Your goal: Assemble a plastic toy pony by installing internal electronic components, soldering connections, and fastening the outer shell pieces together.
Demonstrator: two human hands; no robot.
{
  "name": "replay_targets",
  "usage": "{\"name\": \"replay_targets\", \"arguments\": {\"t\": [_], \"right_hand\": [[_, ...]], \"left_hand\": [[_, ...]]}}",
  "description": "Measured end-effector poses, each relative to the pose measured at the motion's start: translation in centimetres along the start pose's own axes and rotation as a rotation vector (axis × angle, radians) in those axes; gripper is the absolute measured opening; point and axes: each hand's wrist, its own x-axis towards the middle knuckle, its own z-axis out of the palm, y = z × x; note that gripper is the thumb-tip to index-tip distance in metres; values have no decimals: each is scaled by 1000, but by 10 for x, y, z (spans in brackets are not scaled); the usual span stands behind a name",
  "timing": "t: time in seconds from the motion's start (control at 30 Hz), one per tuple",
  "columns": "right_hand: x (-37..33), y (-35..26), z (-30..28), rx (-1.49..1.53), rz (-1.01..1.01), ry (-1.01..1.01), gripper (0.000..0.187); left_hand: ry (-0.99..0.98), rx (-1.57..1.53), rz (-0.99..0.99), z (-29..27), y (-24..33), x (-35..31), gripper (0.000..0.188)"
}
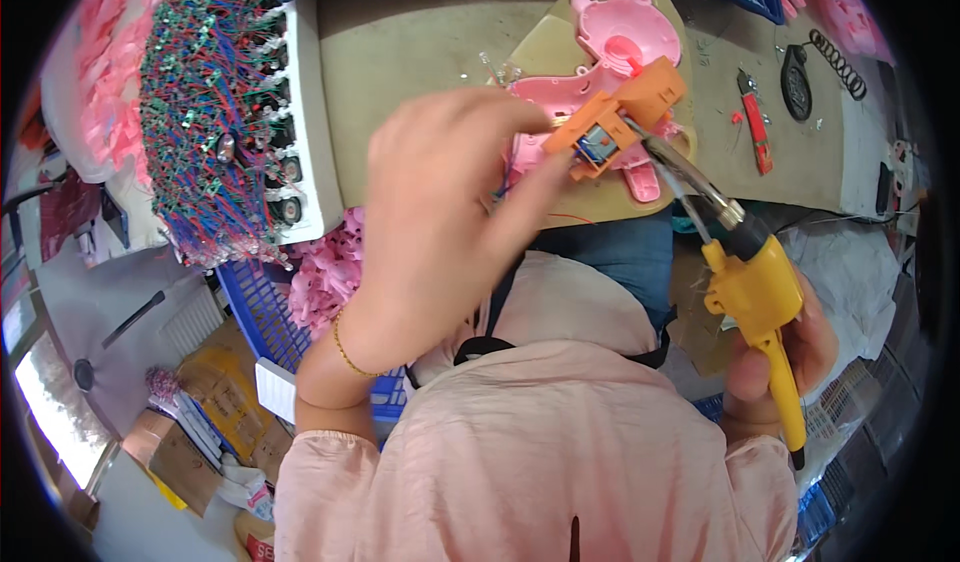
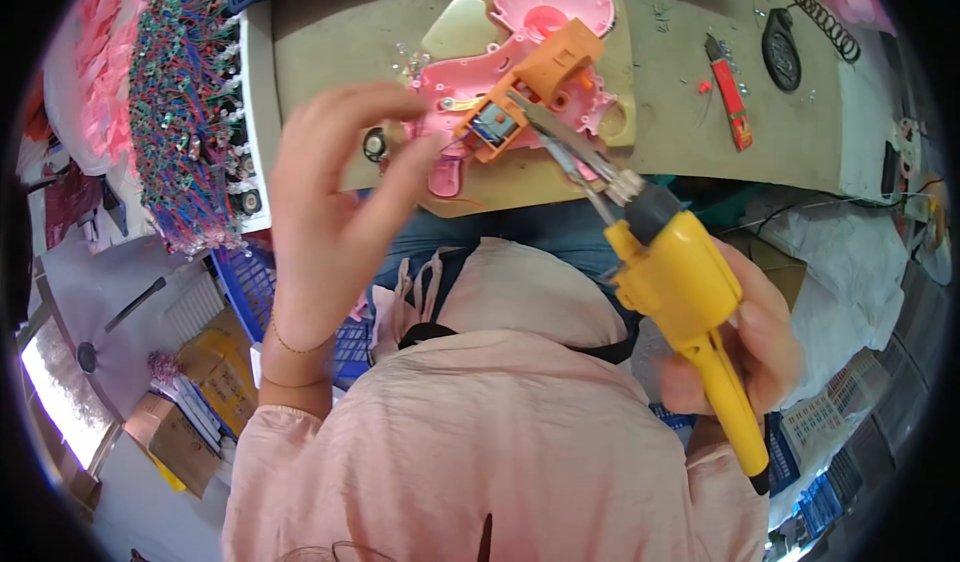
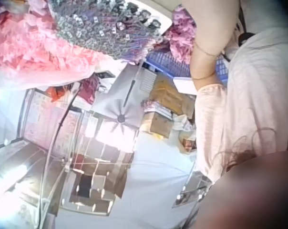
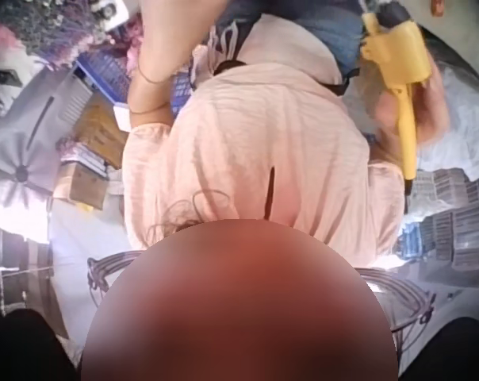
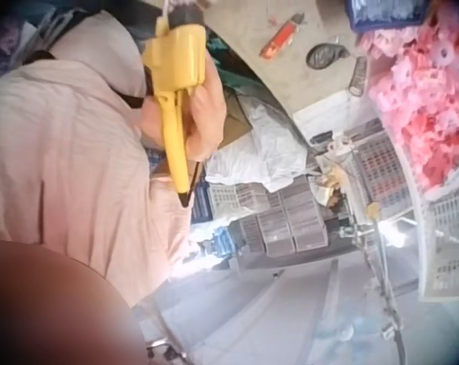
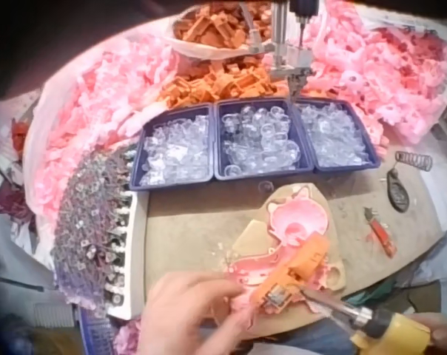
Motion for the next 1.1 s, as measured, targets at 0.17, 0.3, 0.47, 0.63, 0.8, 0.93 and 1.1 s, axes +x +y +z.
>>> {"name": "replay_targets", "arguments": {"t": [0.17,0.3,0.47,0.63,0.8,0.93,1.1], "right_hand": [[-11,6,-1,-157,-11,173,59],[-7,4,3,-149,72,277,66],[-10,-2,-1,-243,63,395,69],[-8,7,2,-142,111,571,69],[-19,4,5,10,82,332,62],[-17,4,7,146,73,167,62],[-20,12,1,116,48,18,60]], "left_hand": [[291,-271,-433,-4,-39,-35,14],[267,-466,-619,9,-38,-30,17],[291,-287,-241,-12,-12,-32,15],[72,-34,160,-2,7,-7,15],[-4,-41,59,13,9,-6,10],[-23,-23,-6,18,15,-8,8],[-35,-23,-21,19,16,-8,8]]}}
